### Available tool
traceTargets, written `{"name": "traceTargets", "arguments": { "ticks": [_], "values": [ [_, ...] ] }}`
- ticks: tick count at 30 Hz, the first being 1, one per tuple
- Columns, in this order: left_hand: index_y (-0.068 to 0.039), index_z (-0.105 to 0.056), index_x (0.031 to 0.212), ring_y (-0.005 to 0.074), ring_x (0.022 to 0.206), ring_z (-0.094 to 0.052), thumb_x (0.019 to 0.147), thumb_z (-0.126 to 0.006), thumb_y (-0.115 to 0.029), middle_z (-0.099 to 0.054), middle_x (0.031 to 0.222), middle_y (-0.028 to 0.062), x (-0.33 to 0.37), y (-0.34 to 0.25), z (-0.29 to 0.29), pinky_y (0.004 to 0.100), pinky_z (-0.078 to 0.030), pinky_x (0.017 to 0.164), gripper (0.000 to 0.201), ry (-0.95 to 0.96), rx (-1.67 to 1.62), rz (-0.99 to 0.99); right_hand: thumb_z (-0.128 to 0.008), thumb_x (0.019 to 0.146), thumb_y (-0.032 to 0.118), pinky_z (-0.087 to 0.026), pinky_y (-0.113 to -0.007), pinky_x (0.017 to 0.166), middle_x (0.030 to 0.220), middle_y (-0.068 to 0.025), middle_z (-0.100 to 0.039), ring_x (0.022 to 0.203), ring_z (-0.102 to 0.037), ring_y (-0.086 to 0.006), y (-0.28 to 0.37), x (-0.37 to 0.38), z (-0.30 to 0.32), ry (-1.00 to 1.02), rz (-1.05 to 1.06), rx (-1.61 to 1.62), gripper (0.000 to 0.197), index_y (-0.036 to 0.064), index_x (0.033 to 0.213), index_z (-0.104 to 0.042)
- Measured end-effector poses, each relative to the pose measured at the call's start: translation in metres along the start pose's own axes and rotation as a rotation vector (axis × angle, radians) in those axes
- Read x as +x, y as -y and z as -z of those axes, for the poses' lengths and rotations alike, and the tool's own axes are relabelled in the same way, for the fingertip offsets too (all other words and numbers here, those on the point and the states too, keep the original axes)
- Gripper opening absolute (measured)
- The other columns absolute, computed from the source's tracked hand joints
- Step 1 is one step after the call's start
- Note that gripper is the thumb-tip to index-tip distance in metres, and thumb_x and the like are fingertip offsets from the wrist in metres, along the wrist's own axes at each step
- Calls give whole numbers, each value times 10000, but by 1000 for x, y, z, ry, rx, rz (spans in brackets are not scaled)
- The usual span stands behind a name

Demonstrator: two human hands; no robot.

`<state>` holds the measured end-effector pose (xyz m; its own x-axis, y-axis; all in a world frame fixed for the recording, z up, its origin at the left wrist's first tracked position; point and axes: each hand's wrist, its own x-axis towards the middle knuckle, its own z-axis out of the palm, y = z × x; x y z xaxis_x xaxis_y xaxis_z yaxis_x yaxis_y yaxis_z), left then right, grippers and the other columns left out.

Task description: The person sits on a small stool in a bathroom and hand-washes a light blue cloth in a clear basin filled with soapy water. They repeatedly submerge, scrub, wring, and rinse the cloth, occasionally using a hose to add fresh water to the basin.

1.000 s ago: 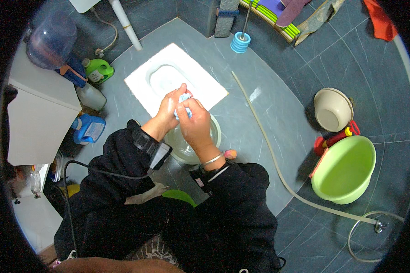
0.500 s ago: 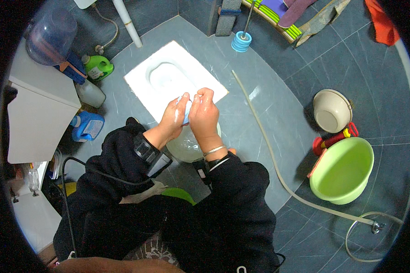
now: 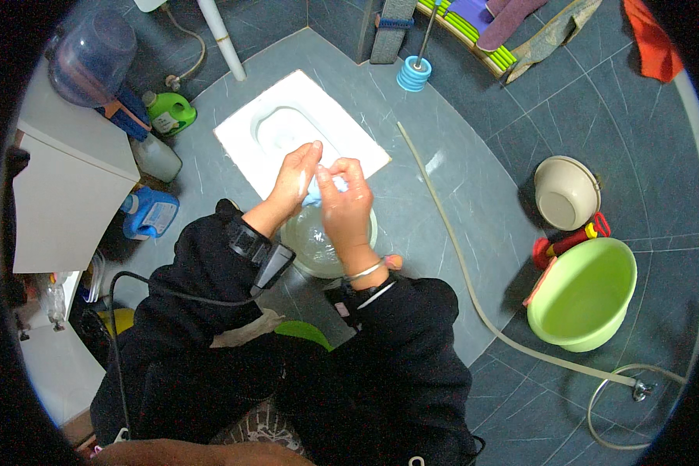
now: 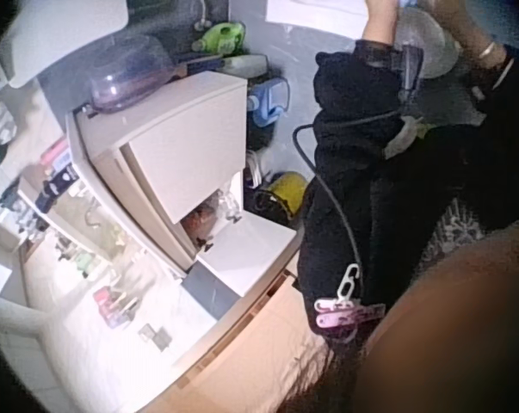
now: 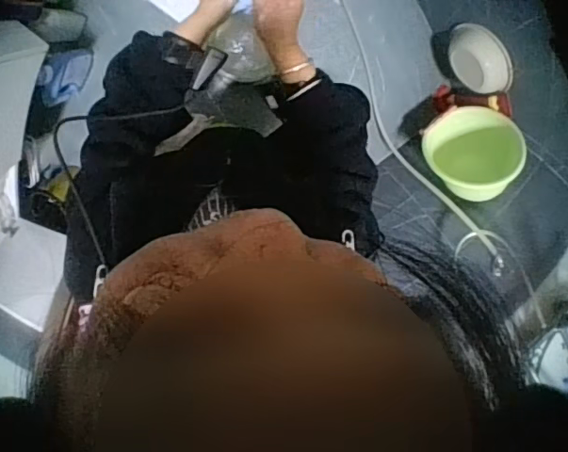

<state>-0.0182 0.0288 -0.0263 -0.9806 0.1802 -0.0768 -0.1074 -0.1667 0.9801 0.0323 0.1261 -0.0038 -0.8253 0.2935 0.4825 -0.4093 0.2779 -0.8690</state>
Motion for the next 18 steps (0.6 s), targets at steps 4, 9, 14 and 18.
{"name": "traceTargets", "arguments": {
  "ticks": [4,9,14,18],
  "values": [
    [-72,-508,788,49,652,-384,974,-407,-265,-435,718,-42,-21,13,-24,233,-353,565,287,-37,-48,-111,-566,858,88,-397,-232,546,681,-10,-513,600,-472,-88,1,6,-2,-78,-57,-93,99,35,939,-545],
    [-45,-566,879,74,659,-428,975,-375,-258,-505,748,-8,-28,10,-15,231,-363,565,301,37,-2,16,-527,878,109,-421,-283,532,659,-71,-557,569,-531,-153,-6,6,0,6,-191,-222,124,51,988,-533],
    [-41,-582,913,98,629,-461,947,-432,-329,-522,738,1,-20,23,-4,243,-369,530,326,26,-125,461,-540,875,159,-439,-322,536,670,-127,-577,587,-578,-243,-45,-16,-4,96,-152,-251,128,46,934,-550],
    [-59,-574,954,122,716,-492,929,-464,-368,-541,809,14,-14,77,21,264,-401,609,329,119,145,598,-531,901,279,-413,-290,496,589,-33,-534,547,-523,-157,-116,-34,10,316,-463,-150,239,67,834,-622]
  ]
}}
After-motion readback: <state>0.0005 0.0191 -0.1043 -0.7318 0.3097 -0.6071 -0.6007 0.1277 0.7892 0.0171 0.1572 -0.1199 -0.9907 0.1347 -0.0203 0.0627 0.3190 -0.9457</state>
